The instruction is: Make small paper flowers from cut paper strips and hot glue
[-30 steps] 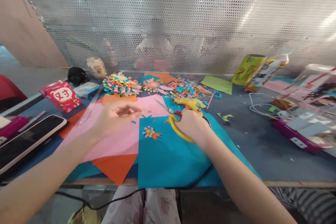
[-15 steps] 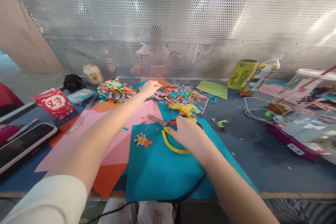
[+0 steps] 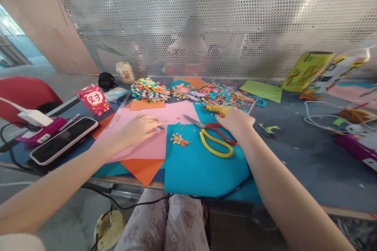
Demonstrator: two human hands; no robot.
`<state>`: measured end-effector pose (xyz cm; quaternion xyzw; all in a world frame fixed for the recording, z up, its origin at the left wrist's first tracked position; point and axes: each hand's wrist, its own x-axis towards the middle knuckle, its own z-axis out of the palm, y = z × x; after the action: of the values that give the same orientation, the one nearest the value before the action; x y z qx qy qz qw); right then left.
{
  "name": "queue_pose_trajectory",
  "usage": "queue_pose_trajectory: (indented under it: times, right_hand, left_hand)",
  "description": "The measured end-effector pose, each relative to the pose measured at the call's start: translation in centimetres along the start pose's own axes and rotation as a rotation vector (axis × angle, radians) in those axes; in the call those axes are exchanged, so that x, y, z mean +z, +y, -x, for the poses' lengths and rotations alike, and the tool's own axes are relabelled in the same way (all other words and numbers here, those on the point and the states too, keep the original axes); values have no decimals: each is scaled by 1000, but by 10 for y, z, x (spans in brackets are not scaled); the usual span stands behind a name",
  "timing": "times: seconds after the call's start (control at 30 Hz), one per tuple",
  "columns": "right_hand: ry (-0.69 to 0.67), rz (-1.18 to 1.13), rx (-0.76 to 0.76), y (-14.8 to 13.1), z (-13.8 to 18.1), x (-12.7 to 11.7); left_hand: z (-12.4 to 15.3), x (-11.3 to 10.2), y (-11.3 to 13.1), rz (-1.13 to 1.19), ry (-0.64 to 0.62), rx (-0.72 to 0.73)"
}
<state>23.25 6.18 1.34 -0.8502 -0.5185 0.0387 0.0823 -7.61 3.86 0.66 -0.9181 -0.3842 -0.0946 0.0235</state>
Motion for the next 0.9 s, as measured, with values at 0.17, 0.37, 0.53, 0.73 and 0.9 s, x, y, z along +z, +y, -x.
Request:
queue_pose_trajectory:
  times: [0.17,0.37,0.53,0.73,0.9]
  right_hand:
    - [29,-100,18,4,-3,-1]
    - [171,-228,12,10,6,-16]
    - [301,-344,-21,15,8,-24]
    - [501,-471,-91,18,11,-27]
    - [630,-541,-302,12,26,-27]
  left_hand:
    - [15,7,1,-163,-70,41]
    - [19,14,2,163,93,-109]
    - [15,10,8,431,205,-249]
    - [-4,3,17,905,335,-415]
    - [-27,0,20,1246,373,-493]
